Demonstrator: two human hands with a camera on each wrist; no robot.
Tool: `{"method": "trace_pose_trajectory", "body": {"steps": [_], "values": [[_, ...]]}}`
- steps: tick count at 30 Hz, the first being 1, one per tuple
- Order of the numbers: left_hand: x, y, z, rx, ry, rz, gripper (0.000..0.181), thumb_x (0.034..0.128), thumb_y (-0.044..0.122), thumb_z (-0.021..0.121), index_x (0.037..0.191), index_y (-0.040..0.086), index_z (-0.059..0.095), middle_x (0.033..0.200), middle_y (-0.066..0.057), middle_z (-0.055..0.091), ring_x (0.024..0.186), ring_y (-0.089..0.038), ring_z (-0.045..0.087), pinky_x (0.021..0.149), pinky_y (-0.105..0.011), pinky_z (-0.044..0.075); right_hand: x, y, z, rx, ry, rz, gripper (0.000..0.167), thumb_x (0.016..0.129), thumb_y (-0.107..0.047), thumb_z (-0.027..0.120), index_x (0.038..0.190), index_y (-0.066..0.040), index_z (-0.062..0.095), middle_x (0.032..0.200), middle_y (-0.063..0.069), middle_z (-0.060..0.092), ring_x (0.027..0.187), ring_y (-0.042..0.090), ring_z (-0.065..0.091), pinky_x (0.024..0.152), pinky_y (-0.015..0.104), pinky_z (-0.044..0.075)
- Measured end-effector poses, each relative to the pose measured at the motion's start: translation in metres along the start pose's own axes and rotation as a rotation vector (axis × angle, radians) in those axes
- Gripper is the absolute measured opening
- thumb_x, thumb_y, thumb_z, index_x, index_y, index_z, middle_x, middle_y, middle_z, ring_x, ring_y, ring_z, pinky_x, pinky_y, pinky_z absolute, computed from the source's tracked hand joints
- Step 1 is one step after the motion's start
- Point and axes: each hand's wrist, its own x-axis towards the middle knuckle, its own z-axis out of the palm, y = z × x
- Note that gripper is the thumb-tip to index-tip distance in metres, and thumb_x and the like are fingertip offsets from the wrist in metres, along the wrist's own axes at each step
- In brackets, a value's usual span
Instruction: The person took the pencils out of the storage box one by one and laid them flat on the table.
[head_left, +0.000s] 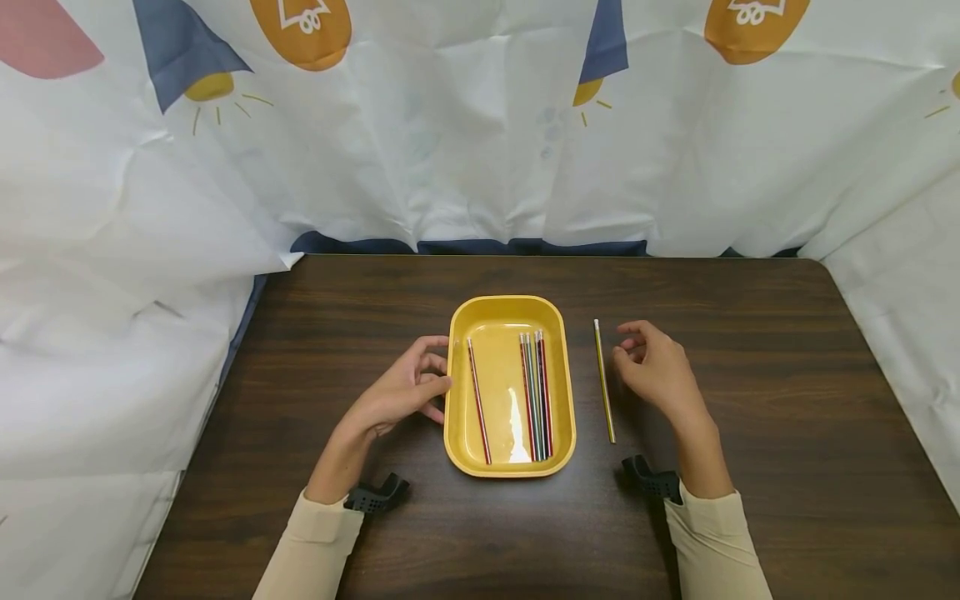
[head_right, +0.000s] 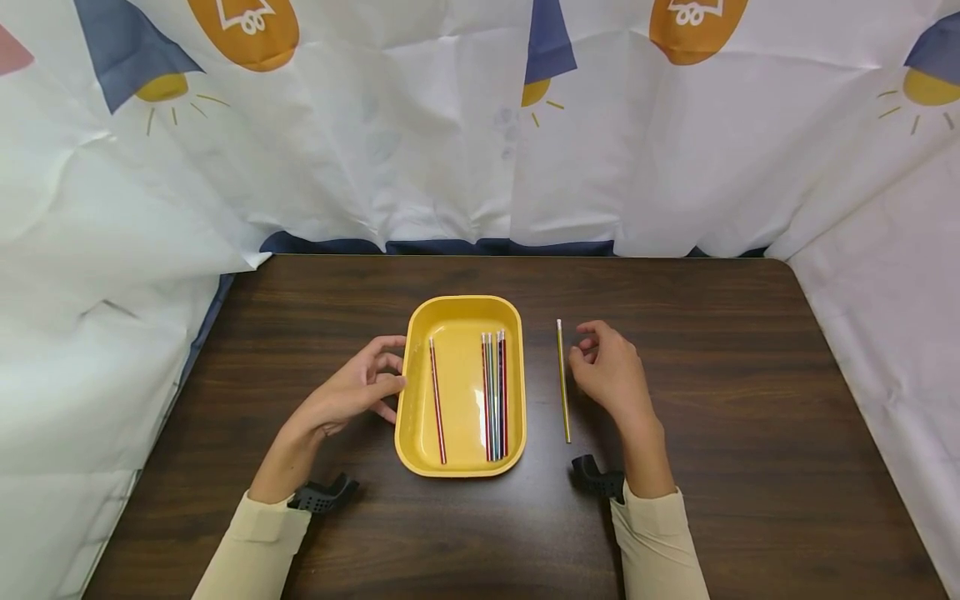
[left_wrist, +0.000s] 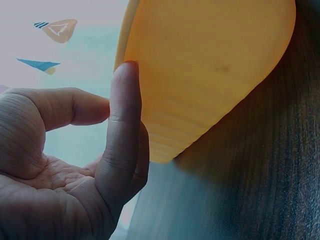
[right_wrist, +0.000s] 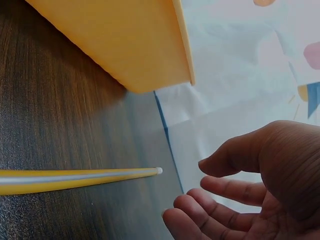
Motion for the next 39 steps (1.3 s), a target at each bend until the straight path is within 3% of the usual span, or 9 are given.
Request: {"method": "trace_pose_trajectory", "body": {"steps": [9,16,22,31,39], "values": [[0.001,-0.001,0.001,0.003,-0.005,-0.002,0.07,0.1008,0.006,0.063,0.16,0.011,0.026,0.126,-0.027,0.054,0.096,-0.027,0.074,0.069,-0.047,0.069,-0.002,-0.001,0.001,-0.002,0.005,-0.005,0.041,0.104,-0.021,0.063,0.14,-0.001,0.061,0.117,0.021,0.07,0.101,0.033,0.071,0.077,0.035,0.058],[-0.001,-0.004,0.002,-0.015,-0.001,-0.017,0.069,0.1013,0.005,0.061,0.16,0.011,0.025,0.129,-0.029,0.054,0.097,-0.028,0.073,0.068,-0.047,0.069,-0.004,-0.008,0.007,0.016,-0.013,-0.001,0.04,0.104,-0.023,0.063,0.139,-0.003,0.062,0.116,0.019,0.071,0.099,0.031,0.071,0.074,0.03,0.056],[0.001,-0.007,0.002,-0.02,-0.016,-0.005,0.069,0.1016,0.005,0.062,0.16,0.011,0.026,0.128,-0.029,0.053,0.096,-0.028,0.073,0.069,-0.047,0.069,-0.007,-0.015,0.012,0.054,-0.032,-0.023,0.041,0.105,-0.026,0.064,0.139,-0.005,0.062,0.117,0.018,0.071,0.102,0.033,0.071,0.078,0.038,0.062],[0.001,-0.004,-0.001,-0.005,-0.015,0.0,0.07,0.1014,0.007,0.062,0.161,0.009,0.024,0.13,-0.031,0.053,0.097,-0.03,0.073,0.069,-0.048,0.069,-0.007,-0.037,0.019,0.103,-0.054,-0.059,0.04,0.105,-0.028,0.064,0.138,-0.007,0.064,0.118,0.015,0.07,0.105,0.033,0.069,0.086,0.047,0.063],[0.002,-0.002,-0.002,-0.001,-0.011,-0.007,0.071,0.1014,0.007,0.062,0.161,0.009,0.024,0.131,-0.032,0.053,0.099,-0.031,0.074,0.069,-0.047,0.069,0.0,-0.055,0.016,0.111,-0.096,-0.07,0.041,0.104,-0.027,0.066,0.139,-0.007,0.063,0.12,0.014,0.07,0.106,0.031,0.069,0.087,0.047,0.063]]}}
